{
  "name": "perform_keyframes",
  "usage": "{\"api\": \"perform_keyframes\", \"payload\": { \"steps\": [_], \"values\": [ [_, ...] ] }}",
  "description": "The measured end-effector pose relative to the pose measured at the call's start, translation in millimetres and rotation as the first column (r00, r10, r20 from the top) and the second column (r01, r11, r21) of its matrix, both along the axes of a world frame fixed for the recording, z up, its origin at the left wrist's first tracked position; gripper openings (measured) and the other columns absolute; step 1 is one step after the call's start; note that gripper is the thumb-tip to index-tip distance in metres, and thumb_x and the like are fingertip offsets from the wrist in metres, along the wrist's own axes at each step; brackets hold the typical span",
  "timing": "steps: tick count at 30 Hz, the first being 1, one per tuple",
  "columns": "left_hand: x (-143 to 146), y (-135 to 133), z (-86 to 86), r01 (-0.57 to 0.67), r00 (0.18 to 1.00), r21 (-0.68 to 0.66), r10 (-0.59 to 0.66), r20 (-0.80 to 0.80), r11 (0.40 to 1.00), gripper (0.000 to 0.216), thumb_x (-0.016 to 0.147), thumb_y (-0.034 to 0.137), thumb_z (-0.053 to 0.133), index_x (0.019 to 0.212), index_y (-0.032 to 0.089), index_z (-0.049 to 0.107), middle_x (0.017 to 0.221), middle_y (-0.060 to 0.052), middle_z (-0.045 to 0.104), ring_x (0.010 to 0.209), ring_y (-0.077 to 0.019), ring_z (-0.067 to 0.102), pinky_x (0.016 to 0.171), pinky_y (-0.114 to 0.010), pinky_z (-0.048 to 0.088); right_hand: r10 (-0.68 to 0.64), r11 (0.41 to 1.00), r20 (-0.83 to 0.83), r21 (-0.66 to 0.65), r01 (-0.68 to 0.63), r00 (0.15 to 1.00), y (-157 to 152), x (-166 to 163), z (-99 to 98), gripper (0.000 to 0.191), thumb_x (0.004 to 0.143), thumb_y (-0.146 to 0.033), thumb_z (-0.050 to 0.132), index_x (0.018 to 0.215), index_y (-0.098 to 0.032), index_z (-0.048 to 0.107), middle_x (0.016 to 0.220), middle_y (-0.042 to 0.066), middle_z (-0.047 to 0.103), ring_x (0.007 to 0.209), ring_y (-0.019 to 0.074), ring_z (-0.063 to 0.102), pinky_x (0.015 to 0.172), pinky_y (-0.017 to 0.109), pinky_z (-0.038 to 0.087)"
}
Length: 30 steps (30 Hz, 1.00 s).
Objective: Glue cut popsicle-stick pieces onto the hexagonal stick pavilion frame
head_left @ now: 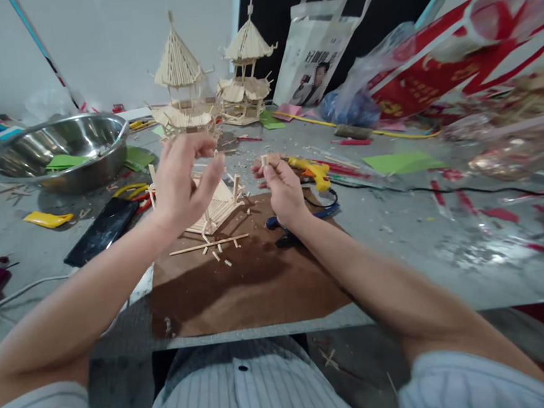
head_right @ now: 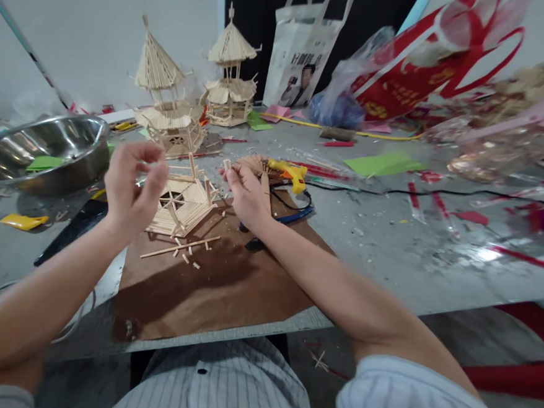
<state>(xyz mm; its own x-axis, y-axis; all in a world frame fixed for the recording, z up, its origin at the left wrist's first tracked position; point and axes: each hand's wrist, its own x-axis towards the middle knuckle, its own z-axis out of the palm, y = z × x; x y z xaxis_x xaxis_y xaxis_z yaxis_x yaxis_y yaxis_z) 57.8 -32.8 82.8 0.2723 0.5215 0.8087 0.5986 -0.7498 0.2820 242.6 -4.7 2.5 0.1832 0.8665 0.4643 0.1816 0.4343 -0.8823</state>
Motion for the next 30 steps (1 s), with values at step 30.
{"api": "perform_keyframes", "payload": {
  "steps": [30],
  "values": [
    [-49.2, 35.4, -66.1, -0.313, 0.927, -0.3, 0.22, -0.305, 0.901, 0.046, 0.077, 0.038, 0.053, 0.118, 0.019, 0.049, 0.108, -0.01, 0.06, 0.1, -0.0248, 0.054, 0.088, -0.041, 0.041, 0.267, 0.951, -0.112, -0.127, -0.281, 0.957, 8.2, -10.1, -2.2, 0.032, 0.074, -0.051, 0.057, 0.077, -0.02, 0.049, 0.076, 0.002, 0.065, 0.071, 0.0141, 0.063, 0.075, 0.032, 0.049]
  ]
}}
